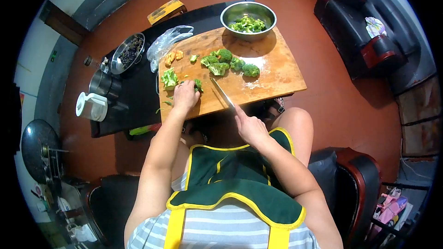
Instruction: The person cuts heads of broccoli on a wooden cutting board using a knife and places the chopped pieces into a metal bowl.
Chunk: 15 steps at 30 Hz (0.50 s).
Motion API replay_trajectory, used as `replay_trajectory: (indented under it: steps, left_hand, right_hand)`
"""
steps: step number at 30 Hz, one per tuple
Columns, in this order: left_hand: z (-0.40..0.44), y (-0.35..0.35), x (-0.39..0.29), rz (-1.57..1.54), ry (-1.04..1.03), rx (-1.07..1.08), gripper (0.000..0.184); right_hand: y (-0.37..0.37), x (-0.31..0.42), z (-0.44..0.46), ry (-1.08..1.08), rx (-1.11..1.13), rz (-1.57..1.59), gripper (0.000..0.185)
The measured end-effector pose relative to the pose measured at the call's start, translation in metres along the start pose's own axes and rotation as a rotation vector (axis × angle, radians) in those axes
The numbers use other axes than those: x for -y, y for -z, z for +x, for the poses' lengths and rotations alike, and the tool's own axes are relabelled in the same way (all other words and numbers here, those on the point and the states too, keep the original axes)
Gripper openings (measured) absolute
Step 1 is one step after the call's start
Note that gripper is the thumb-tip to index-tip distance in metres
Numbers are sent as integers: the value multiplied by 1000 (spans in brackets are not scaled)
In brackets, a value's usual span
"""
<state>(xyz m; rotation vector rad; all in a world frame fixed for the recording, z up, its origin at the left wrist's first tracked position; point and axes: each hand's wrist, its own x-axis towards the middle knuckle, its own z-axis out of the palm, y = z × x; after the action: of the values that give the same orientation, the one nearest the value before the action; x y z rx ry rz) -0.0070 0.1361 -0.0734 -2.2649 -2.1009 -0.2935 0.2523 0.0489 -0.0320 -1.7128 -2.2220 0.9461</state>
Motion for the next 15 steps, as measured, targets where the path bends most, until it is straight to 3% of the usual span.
replay_trajectory:
  steps: [9,15]
  left_hand:
    - [2,-9,-8,19,-36,-157,27]
    - [2,15,-17,-11,9,-71,33]
  right_hand:
    - [3,-11,-2,-9,-3,-12,48]
    - [8,-8,-9,-5,-23,-85,49]
